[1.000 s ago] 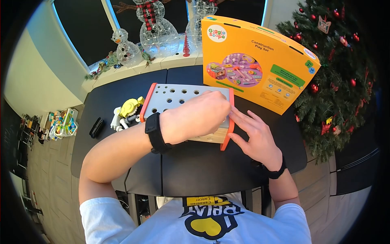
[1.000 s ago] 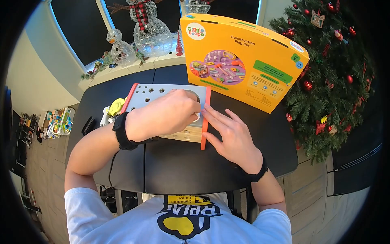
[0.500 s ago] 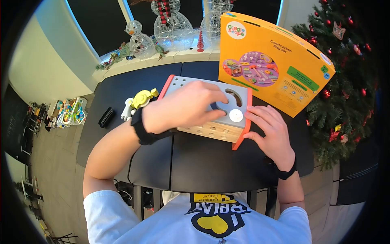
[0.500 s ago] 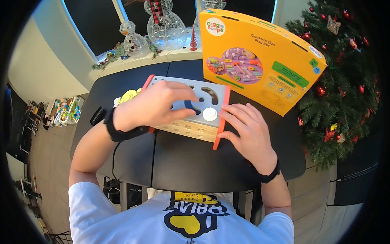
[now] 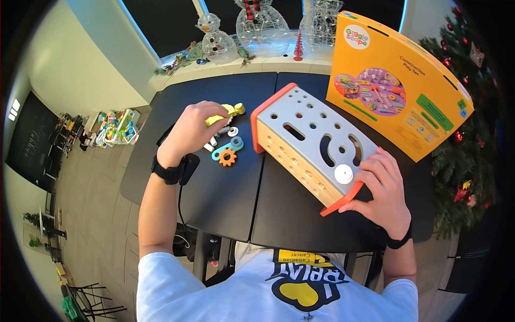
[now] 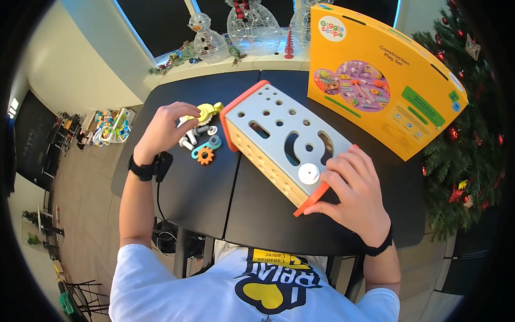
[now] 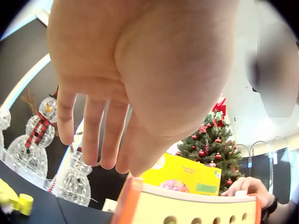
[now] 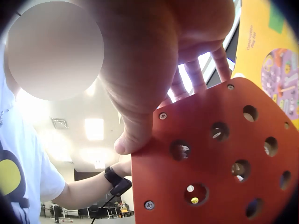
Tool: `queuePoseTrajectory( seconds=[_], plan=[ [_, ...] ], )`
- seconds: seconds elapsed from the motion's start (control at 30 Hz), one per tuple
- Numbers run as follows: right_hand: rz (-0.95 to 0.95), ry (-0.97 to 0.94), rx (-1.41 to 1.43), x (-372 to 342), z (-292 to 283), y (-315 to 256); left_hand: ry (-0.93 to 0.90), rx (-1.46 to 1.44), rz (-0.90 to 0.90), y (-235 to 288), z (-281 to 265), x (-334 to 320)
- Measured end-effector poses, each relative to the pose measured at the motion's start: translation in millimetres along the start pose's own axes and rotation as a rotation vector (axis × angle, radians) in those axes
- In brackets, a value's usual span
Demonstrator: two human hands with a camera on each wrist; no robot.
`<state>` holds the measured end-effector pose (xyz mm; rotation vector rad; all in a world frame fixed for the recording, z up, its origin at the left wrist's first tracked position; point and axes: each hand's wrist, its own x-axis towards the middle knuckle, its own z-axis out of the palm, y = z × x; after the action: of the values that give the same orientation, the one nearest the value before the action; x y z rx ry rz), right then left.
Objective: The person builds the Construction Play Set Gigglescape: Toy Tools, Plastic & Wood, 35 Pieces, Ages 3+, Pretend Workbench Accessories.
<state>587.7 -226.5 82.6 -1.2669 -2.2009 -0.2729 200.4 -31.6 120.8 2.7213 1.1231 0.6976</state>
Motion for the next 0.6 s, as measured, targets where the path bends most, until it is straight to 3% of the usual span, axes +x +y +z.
queuePoseTrajectory(
  seconds=[0.23,0.6],
  plan=[
    [0.036,0.012,-0.037,0.8,1.8,-11.4,-0.153,0.162,-0.266,-68.3,28.5,-25.0],
    [0.03,0.015,-0.054,0.3,1.7,-14.5,-0.22,0.303,-0.291,-94.7,51.2,-39.8]
  ],
)
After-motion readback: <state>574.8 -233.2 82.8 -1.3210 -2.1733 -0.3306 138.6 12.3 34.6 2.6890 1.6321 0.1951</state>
